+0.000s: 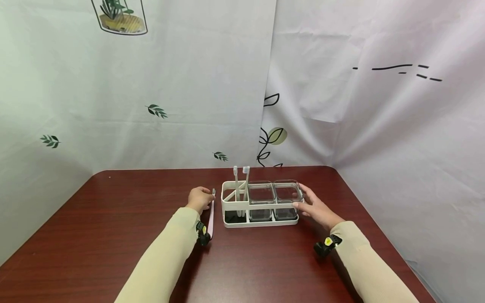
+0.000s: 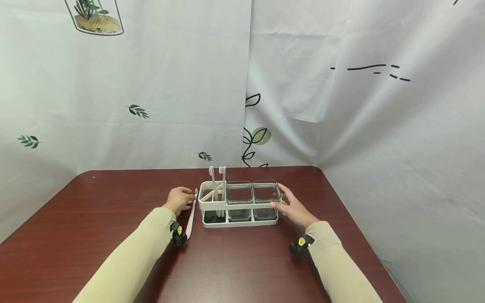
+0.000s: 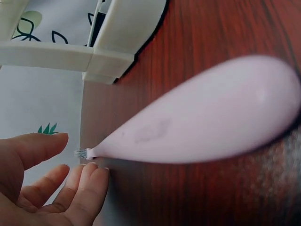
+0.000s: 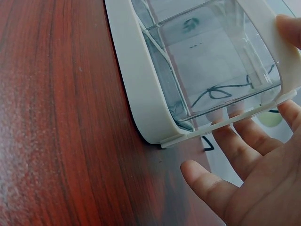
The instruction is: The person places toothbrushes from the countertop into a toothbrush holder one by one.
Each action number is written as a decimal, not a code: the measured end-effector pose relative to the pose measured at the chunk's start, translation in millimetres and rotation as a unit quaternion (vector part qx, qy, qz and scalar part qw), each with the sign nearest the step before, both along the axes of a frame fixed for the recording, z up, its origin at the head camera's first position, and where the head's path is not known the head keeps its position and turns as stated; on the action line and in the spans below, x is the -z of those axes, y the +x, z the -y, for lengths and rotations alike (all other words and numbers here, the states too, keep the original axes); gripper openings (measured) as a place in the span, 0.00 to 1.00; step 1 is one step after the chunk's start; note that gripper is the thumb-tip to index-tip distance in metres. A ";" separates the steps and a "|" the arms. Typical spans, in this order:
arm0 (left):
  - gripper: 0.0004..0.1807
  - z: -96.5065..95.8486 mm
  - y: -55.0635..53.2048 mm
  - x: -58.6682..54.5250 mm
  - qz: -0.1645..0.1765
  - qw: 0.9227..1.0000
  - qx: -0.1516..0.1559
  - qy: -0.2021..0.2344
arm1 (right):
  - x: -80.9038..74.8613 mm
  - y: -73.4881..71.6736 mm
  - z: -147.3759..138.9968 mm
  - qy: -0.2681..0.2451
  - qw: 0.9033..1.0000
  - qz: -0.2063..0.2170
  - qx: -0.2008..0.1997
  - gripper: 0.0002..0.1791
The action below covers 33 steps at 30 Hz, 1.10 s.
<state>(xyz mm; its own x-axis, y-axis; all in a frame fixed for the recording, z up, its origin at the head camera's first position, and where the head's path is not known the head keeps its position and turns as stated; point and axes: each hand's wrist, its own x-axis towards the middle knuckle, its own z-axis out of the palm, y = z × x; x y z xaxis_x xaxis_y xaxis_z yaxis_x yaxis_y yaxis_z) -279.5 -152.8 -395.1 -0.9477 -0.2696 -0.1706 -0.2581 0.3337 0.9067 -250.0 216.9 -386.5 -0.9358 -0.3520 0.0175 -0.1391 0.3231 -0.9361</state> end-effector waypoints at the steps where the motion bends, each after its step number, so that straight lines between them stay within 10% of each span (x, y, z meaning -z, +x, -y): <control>1: 0.14 0.0 0.0 0.4 0.000 1.000 -0.001 -0.002 | -0.2 0.1 0.1 -0.001 1.000 0.000 0.000 0.43; 17: 0.14 -0.6 -5.5 4.9 -0.010 0.998 0.025 -0.058 | -0.8 -0.3 -0.6 0.002 1.000 -0.001 -0.001 0.43; 33: 0.08 -4.5 -5.7 1.4 -0.016 0.974 0.048 -0.223 | -1.3 -0.6 -0.4 0.001 1.000 0.002 -0.001 0.43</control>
<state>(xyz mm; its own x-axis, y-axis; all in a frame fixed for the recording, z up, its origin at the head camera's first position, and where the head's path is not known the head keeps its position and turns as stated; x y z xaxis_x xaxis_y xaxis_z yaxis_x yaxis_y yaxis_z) -285.2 -148.3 -396.4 -0.9750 -0.2207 -0.0271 -0.1810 0.7167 0.6735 -250.6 217.2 -385.2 -0.9355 -0.3530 0.0124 -0.1347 0.3241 -0.9364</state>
